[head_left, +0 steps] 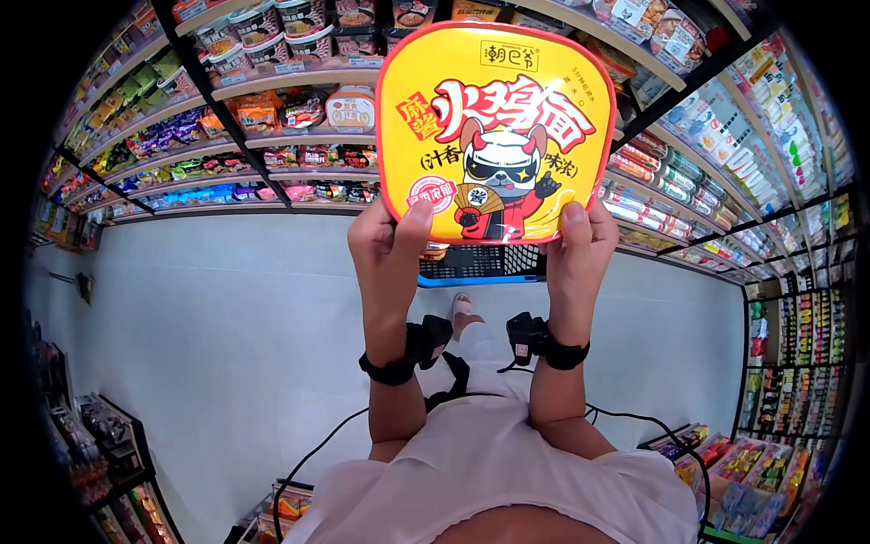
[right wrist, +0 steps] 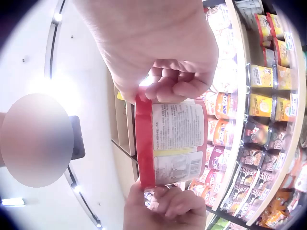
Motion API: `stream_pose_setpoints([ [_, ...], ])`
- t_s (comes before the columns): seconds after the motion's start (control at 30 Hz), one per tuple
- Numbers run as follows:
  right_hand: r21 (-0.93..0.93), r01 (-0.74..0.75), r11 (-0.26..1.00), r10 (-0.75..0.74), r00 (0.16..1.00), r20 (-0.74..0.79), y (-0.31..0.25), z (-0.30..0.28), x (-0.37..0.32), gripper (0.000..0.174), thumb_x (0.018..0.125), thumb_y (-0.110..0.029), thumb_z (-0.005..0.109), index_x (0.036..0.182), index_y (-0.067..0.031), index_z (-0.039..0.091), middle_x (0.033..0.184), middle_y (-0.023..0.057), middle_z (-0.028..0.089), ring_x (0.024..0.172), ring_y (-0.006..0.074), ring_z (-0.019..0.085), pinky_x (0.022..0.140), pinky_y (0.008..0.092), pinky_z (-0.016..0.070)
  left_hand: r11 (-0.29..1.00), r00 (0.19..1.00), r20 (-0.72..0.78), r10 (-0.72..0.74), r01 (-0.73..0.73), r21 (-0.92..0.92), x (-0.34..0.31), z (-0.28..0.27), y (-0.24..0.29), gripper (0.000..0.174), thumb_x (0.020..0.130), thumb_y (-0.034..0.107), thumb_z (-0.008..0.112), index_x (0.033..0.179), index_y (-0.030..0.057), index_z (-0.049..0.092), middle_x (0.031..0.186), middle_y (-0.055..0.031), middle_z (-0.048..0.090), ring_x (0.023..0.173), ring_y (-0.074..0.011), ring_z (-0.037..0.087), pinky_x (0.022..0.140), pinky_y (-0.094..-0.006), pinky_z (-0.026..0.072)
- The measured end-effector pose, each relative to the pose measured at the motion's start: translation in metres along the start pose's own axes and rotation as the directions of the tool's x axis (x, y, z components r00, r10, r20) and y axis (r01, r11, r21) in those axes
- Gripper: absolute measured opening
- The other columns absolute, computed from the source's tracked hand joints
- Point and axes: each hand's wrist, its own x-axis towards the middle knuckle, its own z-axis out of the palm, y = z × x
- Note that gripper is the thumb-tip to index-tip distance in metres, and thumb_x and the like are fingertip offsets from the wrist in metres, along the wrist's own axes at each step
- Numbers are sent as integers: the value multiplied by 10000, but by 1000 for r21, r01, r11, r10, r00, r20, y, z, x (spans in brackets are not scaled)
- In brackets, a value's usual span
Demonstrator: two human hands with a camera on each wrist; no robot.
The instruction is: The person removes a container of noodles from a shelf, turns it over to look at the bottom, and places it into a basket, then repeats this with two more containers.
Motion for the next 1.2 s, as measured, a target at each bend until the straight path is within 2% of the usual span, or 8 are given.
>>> stream_pose_setpoints([
  [0.27, 61, 48, 997, -57, 985, 165, 23, -13, 47, 272, 858, -219, 590, 953, 36, 594, 750, 55, 621, 538, 44, 526, 475, 170, 422, 1000, 988, -151, -15, 14, -11, 22, 21, -19, 301, 875, 295, 574, 943, 5, 531, 800, -32, 565, 614, -65, 482, 497, -217, 367],
  [0.43, 165, -89, 982, 44, 965, 259, 32, -28, 92, 260, 877, -183, 578, 972, 57, 609, 787, 67, 633, 602, 60, 556, 521, 177, 432, 993, 979, -170, 114, -111, 26, 49, 49, -33, 360, 871, 289, 570, 1055, -13, 502, 931, -74, 589, 693, -89, 548, 523, -222, 413],
  [0.57, 13, 38, 999, -41, 959, 281, 33, -55, 139, 339, 873, -270, 644, 918, 65, 615, 851, 46, 643, 737, 54, 557, 650, 195, 450, 981, 974, -150, 169, -152, 119, 63, 85, -46, 280, 859, 234, 577, 985, -13, 541, 868, -62, 602, 660, -73, 529, 539, -201, 406],
  [0.67, 144, 142, 979, -183, 926, 330, 48, -76, 168, 307, 888, -249, 623, 918, 57, 615, 875, 49, 644, 729, 50, 552, 638, 191, 446, 972, 969, -172, 175, -142, 186, 75, 110, -51, 240, 855, 210, 590, 931, -16, 562, 808, -46, 599, 635, -52, 500, 534, -184, 385],
  [0.83, 55, -23, 998, 2, 934, 358, 56, -95, 193, 326, 898, -252, 599, 842, 69, 618, 672, 10, 608, 602, 26, 514, 527, 192, 398, 906, 944, -257, 207, -86, 414, 91, 125, -67, 282, 894, 213, 545, 1005, -46, 566, 774, -21, 585, 658, -37, 473, 582, -176, 377],
  [0.93, 172, -126, 977, 48, 916, 399, 70, -101, 204, 312, 899, -237, 590, 847, 70, 615, 676, 13, 601, 594, 24, 493, 516, 195, 379, 857, 952, -220, 212, -73, 511, 99, 133, -67, 348, 936, 244, 471, 1092, -58, 545, 886, -47, 595, 741, -66, 506, 664, -199, 411],
  [1.07, 179, -161, 971, 63, 888, 456, 71, -115, 213, 276, 889, -197, 585, 891, 78, 612, 704, -15, 575, 637, 22, 466, 556, 185, 365, 886, 930, -300, 211, -53, 460, 108, 148, -66, 356, 948, 297, 466, 1078, -32, 515, 985, -92, 618, 767, -86, 582, 665, -206, 458],
  [1.2, 189, -149, 971, 42, 878, 477, 65, -129, 229, 272, 885, -195, 587, 890, 75, 610, 723, -18, 563, 657, 31, 461, 580, 185, 366, 883, 943, -203, 265, -153, 443, 102, 155, -65, 346, 948, 279, 473, 1073, -41, 511, 988, -97, 622, 792, -88, 598, 694, -211, 475],
])
